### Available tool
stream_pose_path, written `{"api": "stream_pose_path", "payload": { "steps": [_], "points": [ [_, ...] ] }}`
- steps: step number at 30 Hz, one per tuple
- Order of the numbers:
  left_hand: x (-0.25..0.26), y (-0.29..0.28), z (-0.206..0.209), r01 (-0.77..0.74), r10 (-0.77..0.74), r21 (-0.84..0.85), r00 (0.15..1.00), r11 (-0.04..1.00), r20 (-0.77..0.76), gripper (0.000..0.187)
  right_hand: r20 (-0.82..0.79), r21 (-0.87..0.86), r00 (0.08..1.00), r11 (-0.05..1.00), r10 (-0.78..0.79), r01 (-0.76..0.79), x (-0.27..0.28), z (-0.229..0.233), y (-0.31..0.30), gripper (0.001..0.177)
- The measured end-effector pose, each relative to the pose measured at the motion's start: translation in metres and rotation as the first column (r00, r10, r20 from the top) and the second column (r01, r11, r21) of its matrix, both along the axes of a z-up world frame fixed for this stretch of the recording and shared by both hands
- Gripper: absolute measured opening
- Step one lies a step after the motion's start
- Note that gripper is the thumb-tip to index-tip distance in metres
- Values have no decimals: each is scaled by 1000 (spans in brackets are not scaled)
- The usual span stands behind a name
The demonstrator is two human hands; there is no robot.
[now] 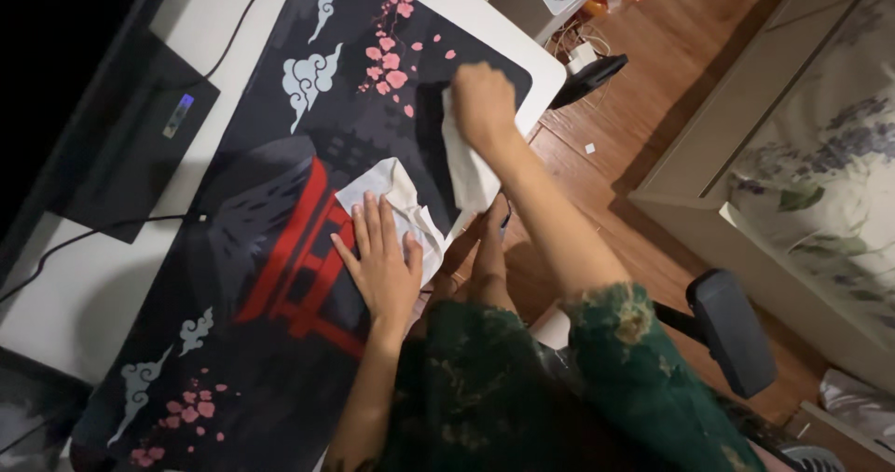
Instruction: The person wipes a large decorative mousepad on a desk with wipes, moving the wipes across the entire surface of the pad.
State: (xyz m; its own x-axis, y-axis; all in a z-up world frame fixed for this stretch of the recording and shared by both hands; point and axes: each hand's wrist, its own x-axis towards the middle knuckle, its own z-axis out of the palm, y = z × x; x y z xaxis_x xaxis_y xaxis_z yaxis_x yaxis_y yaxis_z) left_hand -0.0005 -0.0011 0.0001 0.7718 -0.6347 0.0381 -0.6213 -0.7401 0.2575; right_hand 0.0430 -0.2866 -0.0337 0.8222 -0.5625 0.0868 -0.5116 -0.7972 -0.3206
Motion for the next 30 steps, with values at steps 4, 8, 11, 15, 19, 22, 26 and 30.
{"api": "stream_pose_path", "payload": {
  "steps": [4, 8, 11, 15, 19, 22, 26, 30],
  "points": [
    [0, -2, 1, -5, 5, 2, 1000, 1000, 19, 65, 10, -37, 998, 998, -54, 55, 7, -4, -48, 6],
    [0, -2, 2, -9, 9, -2, 1000, 1000, 26, 65, 108, 23, 994, 1000, 3, -5, -3, 8, -63, 7],
    [1, -2, 2, -7, 7, 7, 1000, 1000, 19, 66, 206, 219, 978, 975, -16, -30, -25, 14, -54, 12],
    [2, 0, 0, 2, -3, 50, 1000, 999, 16, 68, 265, 208, 964, 976, 0, -58, -48, 9, -28, 3],
    [3, 3, 0, 9, -10, 58, 1000, 998, 24, 74, 375, -19, 916, 989, 141, -144, -64, -2, 30, 39],
    [-1, 20, 2, -4, 3, 87, 1000, 996, 16, 77, 251, 23, 958, 989, 138, -148, -76, 2, 74, 63],
    [-2, 54, 5, -88, 85, 117, 996, 989, 38, 76, 41, -30, 983, 983, 181, -180, -71, 11, 103, 75],
    [1, 94, 6, -212, 210, 113, 977, 971, 28, 75, -8, -28, 955, 955, 296, -296, -58, 15, 128, 85]
  ]
}}
